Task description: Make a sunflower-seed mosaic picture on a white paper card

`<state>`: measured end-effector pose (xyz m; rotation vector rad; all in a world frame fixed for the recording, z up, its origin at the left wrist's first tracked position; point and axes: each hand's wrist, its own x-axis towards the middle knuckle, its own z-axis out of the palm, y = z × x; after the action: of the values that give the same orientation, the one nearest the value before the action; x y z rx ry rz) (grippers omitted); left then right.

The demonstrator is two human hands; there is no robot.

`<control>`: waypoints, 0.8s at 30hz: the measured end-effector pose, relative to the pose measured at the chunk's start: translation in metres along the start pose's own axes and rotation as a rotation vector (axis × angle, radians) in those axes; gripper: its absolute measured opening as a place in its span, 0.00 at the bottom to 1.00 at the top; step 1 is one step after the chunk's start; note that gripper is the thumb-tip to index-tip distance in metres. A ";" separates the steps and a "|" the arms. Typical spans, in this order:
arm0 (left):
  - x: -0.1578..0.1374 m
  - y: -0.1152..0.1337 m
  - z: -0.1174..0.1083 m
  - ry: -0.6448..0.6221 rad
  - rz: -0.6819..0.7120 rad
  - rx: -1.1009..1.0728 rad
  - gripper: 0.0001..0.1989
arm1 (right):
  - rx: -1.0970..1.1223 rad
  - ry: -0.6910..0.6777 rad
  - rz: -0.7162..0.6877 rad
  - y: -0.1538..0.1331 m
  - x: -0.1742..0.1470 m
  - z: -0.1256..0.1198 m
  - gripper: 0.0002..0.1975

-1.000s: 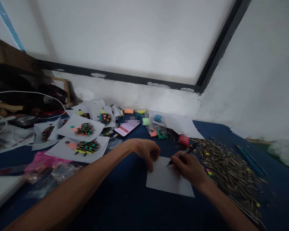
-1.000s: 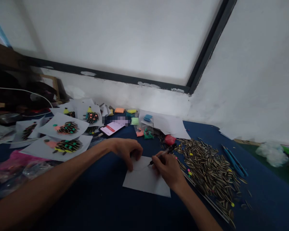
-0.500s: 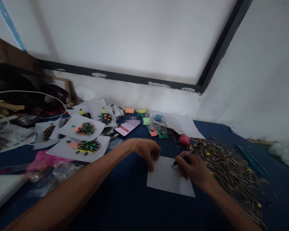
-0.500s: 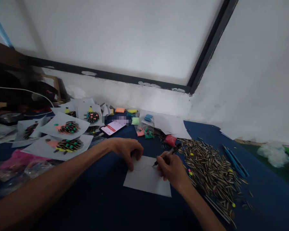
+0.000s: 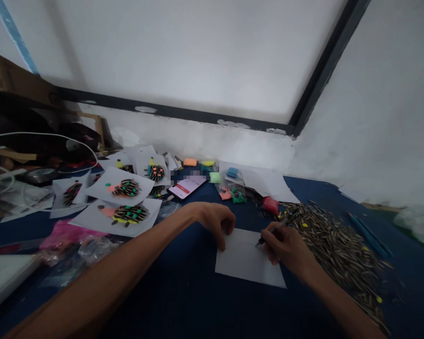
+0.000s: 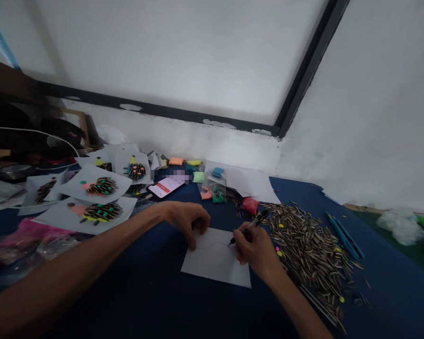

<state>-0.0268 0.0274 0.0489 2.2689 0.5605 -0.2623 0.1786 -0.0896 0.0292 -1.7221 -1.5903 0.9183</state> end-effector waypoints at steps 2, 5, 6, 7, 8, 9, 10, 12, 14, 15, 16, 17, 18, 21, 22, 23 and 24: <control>-0.001 0.001 0.000 -0.003 -0.015 -0.001 0.22 | 0.010 0.003 0.003 0.002 0.000 0.000 0.13; -0.002 0.002 0.000 -0.007 -0.019 -0.014 0.22 | 0.019 0.013 0.008 0.002 -0.001 0.000 0.13; -0.002 0.002 0.000 -0.008 -0.017 -0.016 0.22 | 0.021 0.018 0.010 0.001 -0.002 0.000 0.13; -0.002 0.002 0.000 -0.006 -0.015 -0.016 0.22 | 0.022 0.024 0.012 0.000 -0.002 0.001 0.13; -0.001 0.002 0.000 -0.003 -0.013 -0.016 0.22 | 0.022 0.031 0.013 -0.001 -0.003 0.001 0.13; -0.001 0.002 0.000 0.000 -0.013 -0.015 0.22 | 0.022 0.040 0.015 -0.003 -0.003 0.001 0.14; -0.001 0.002 0.000 0.001 -0.014 -0.016 0.21 | 0.023 0.048 0.018 -0.004 -0.004 0.002 0.14; -0.001 0.002 0.000 0.001 -0.016 -0.021 0.21 | 0.024 0.066 0.022 -0.006 -0.005 0.003 0.14; -0.002 0.002 0.000 -0.003 -0.020 -0.024 0.21 | 0.031 0.081 0.033 -0.007 -0.006 0.004 0.14; -0.001 0.003 0.000 -0.001 -0.020 -0.023 0.21 | 0.034 0.087 0.042 -0.007 -0.007 0.004 0.15; -0.001 0.003 0.000 0.002 -0.016 -0.021 0.21 | 0.036 0.093 0.052 -0.007 -0.008 0.004 0.15; -0.001 0.003 0.000 0.005 -0.011 -0.019 0.21 | 0.035 0.099 0.059 -0.007 -0.008 0.004 0.15; -0.001 0.003 0.000 0.007 -0.006 -0.016 0.21 | 0.033 0.103 0.061 -0.007 -0.009 0.004 0.15; -0.001 0.002 0.001 0.008 -0.004 -0.013 0.21 | 0.029 0.105 0.045 -0.006 -0.012 0.003 0.16; 0.000 0.002 0.001 0.007 -0.006 -0.012 0.21 | 0.033 0.103 0.042 -0.006 -0.012 0.003 0.15; 0.000 0.001 0.001 0.006 -0.007 -0.011 0.22 | 0.033 0.100 0.039 -0.005 -0.013 0.002 0.15; 0.000 0.001 0.001 0.004 -0.005 -0.011 0.22 | 0.030 0.098 0.037 -0.005 -0.014 0.002 0.15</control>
<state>-0.0266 0.0265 0.0491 2.2583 0.5690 -0.2568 0.1733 -0.1028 0.0335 -1.7537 -1.4794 0.8568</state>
